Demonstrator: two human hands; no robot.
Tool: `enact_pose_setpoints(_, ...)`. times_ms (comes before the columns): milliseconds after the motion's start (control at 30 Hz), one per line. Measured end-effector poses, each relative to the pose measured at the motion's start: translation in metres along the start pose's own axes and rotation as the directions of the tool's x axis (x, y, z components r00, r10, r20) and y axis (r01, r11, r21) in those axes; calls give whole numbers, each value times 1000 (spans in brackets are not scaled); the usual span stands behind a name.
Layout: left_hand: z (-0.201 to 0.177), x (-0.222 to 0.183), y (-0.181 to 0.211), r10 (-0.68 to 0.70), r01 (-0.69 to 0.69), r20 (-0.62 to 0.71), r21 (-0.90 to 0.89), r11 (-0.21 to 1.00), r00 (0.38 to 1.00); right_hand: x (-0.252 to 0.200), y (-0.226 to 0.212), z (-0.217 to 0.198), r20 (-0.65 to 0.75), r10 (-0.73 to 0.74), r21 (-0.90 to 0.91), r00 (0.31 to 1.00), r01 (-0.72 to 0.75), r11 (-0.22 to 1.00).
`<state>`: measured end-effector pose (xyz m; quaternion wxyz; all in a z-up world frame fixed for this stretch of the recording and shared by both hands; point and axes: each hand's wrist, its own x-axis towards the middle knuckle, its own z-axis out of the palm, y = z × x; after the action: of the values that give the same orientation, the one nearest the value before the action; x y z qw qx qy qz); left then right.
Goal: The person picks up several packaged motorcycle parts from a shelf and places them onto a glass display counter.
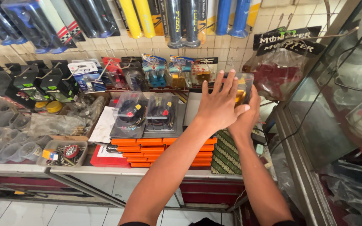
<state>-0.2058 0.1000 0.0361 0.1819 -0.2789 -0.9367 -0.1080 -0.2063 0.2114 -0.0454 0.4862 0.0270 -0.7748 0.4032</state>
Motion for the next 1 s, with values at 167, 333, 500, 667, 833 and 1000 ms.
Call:
enact_pose_setpoints(167,-9,-13,2,45,-46,-30,-31,998,999,-3,-10,-9,-26,-14,0,1000,14,1000)
enact_pose_setpoints(333,-24,-30,4,61,-104,-238,-172,980,969,-6,-30,-23,-39,61,251,997,-49,967)
enact_pose_setpoints(500,-39,-51,9,-71,-60,-221,-535,842,973,-7,-54,-47,-15,96,234,995,-90,968)
enact_pose_setpoints(667,-49,-79,13,-124,-174,-359,-691,702,925,-12,-87,-66,92,62,341,994,-90,936)
enact_pose_setpoints(833,-57,-102,14,-254,-88,-289,-801,592,923,-19,-117,-75,165,-5,370,986,-58,927)
enact_pose_setpoints(1000,-64,-124,11,-290,-235,-480,-767,598,828,-15,-134,-87,282,-140,453,949,-3,892)
